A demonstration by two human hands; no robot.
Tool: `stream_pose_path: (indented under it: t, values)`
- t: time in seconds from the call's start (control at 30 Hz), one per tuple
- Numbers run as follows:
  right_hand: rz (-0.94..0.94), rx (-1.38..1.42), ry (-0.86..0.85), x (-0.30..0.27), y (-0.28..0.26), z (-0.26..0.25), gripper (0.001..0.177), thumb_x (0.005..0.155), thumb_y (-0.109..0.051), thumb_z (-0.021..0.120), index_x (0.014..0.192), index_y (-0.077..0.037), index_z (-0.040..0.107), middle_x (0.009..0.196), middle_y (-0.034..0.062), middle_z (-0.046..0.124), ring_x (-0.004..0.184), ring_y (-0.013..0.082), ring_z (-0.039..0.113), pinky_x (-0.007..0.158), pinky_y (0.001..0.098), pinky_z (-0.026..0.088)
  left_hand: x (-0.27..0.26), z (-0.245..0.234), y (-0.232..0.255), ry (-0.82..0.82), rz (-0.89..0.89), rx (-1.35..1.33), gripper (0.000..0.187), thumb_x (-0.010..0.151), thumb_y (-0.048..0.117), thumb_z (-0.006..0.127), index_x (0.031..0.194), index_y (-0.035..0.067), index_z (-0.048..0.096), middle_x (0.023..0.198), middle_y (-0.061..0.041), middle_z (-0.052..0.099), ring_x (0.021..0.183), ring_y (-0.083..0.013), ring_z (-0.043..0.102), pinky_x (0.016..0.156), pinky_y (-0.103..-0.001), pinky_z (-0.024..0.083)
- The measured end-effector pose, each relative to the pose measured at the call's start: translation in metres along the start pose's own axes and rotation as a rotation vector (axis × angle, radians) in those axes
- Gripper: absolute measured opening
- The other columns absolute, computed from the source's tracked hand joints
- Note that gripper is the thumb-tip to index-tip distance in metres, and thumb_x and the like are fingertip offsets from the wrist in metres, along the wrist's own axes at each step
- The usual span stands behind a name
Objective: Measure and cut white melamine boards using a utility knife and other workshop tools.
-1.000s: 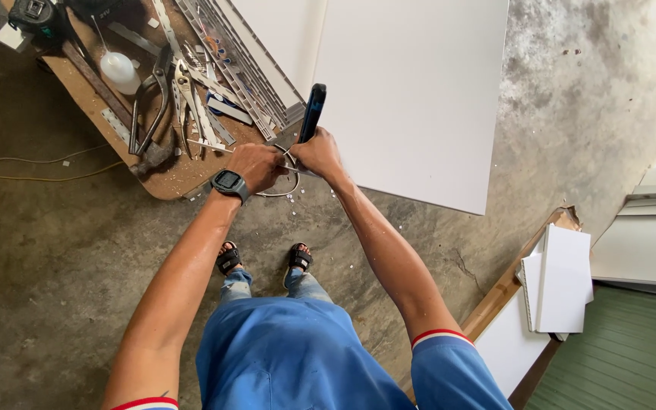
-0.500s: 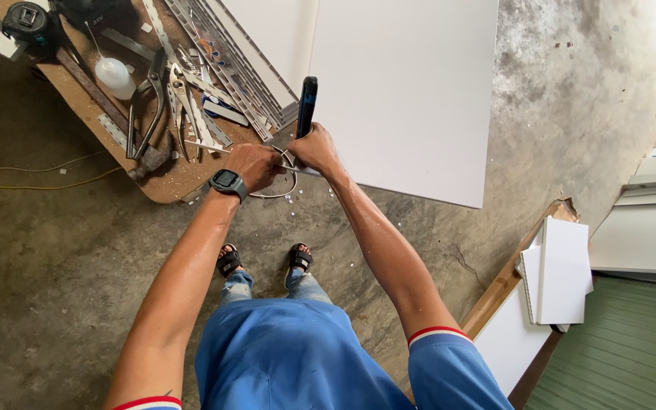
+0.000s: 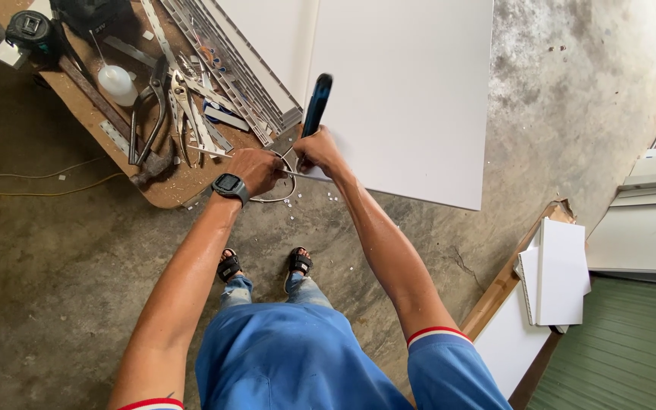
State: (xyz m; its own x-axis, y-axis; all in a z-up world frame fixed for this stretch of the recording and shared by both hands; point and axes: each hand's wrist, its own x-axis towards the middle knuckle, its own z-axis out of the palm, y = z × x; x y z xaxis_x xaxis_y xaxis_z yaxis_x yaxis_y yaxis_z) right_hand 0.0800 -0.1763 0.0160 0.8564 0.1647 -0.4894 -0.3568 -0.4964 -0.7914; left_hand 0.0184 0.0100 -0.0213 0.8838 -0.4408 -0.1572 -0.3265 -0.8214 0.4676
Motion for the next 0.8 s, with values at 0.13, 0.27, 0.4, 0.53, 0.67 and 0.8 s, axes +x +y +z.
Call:
stream_pose_path:
  t: [0.13, 0.27, 0.4, 0.53, 0.67, 0.8]
  values:
    - [-0.001, 0.156, 0.012, 0.0, 0.007, -0.002, 0.014, 0.075, 0.002, 0.063, 0.062, -0.002, 0.058, 0.053, 0.0051, 0.057, 0.043, 0.0164, 0.061, 0.038, 0.0339, 0.054, -0.001, 0.001, -0.001, 0.114, 0.058, -0.044, 0.012, 0.093, 0.028, 0.071, 0.094, 0.023, 0.081, 0.078, -0.002, 0.074, 0.067, -0.0229, 0.069, 0.063, -0.04, 0.056]
    - [-0.027, 0.308, 0.019, 0.002, 0.019, -0.001, 0.013, 0.08, 0.002, 0.063, 0.07, -0.004, 0.057, 0.055, 0.0041, 0.054, 0.041, 0.0162, 0.055, 0.038, 0.0348, 0.053, -0.001, 0.003, -0.002, 0.105, 0.054, -0.051, 0.013, 0.093, 0.03, 0.071, 0.094, 0.021, 0.081, 0.077, -0.002, 0.074, 0.067, -0.0223, 0.069, 0.065, -0.04, 0.056]
    - [-0.064, 0.284, 0.008, -0.008, 0.011, 0.003, 0.012, 0.08, 0.004, 0.063, 0.071, -0.002, 0.058, 0.056, 0.0074, 0.059, 0.04, 0.0181, 0.058, 0.037, 0.0337, 0.051, -0.002, -0.001, -0.001, 0.124, 0.085, -0.052, 0.016, 0.092, 0.033, 0.072, 0.089, 0.02, 0.081, 0.078, -0.001, 0.074, 0.069, -0.022, 0.069, 0.066, -0.04, 0.057]
    - [-0.044, -0.047, 0.093, -0.013, 0.0, 0.015, 0.008, 0.078, -0.003, 0.068, 0.078, -0.003, 0.06, 0.06, 0.0068, 0.061, 0.045, 0.0148, 0.059, 0.041, 0.031, 0.049, -0.002, -0.004, 0.0, 0.077, 0.057, -0.004, 0.017, 0.094, 0.035, 0.07, 0.089, 0.022, 0.08, 0.075, -0.001, 0.072, 0.066, -0.0203, 0.067, 0.062, -0.038, 0.055]
    - [0.001, -0.261, 0.118, -0.002, 0.011, 0.018, 0.011, 0.077, -0.009, 0.069, 0.085, -0.003, 0.067, 0.065, 0.0075, 0.067, 0.051, 0.0142, 0.063, 0.048, 0.0319, 0.053, 0.004, 0.009, -0.005, 0.036, 0.053, 0.035, 0.021, 0.096, 0.036, 0.069, 0.087, 0.021, 0.079, 0.073, 0.001, 0.07, 0.061, -0.0168, 0.063, 0.058, -0.035, 0.054]
    - [-0.021, -0.267, 0.122, 0.005, 0.021, 0.019, 0.01, 0.077, -0.009, 0.068, 0.085, -0.003, 0.067, 0.065, 0.0086, 0.067, 0.051, 0.0152, 0.063, 0.049, 0.0316, 0.055, 0.004, 0.001, -0.002, 0.007, 0.026, 0.065, 0.02, 0.096, 0.036, 0.069, 0.089, 0.021, 0.08, 0.07, 0.0, 0.07, 0.06, -0.0159, 0.062, 0.058, -0.035, 0.053]
